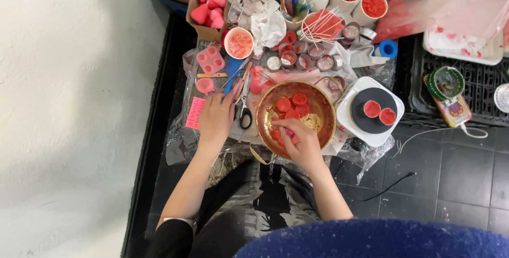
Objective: The recorder is trimming red wax petals with scissors and assembling them into small metal containers to create decorative wax roses.
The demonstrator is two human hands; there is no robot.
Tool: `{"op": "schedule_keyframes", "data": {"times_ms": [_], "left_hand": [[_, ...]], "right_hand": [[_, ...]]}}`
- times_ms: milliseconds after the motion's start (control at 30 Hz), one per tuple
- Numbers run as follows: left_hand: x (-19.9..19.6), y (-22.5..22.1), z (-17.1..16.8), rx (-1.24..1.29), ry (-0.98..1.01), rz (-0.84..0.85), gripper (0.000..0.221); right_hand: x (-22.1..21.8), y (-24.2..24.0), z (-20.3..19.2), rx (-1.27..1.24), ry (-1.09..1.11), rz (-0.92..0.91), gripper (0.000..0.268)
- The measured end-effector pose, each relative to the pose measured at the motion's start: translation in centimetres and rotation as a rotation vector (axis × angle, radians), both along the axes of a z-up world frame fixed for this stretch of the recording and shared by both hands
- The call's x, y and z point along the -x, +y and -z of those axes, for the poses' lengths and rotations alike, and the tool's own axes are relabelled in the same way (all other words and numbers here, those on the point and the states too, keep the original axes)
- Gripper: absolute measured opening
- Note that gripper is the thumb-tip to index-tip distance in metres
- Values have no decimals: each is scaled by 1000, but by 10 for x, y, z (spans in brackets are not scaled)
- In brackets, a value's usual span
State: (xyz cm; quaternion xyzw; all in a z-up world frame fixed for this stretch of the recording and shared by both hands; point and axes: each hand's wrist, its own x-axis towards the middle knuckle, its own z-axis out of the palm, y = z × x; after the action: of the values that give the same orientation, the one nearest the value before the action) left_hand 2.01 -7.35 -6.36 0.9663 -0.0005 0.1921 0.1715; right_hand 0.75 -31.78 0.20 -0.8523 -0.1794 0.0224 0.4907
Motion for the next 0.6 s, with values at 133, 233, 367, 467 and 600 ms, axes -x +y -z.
{"op": "schedule_keyframes", "data": {"times_ms": [133, 233, 367, 467, 600], "left_hand": [[-15, 1, 26, -140, 113, -44, 16], [-23, -5, 7, -164, 223, -58, 15], [-46, -9, -11, -72, 46, 108, 21], [-81, -12, -1, 20, -21, 253, 26], [-122, -23, 24, 2, 71, 334, 12]], "right_hand": [[1, -1, -4, -2, 35, 6, 19], [0, -5, 1, -9, 45, 23, 19], [0, -6, 7, -29, 37, 11, 20], [1, -5, 4, -30, 63, 17, 21], [2, -5, -7, 0, 146, 63, 21]]}}
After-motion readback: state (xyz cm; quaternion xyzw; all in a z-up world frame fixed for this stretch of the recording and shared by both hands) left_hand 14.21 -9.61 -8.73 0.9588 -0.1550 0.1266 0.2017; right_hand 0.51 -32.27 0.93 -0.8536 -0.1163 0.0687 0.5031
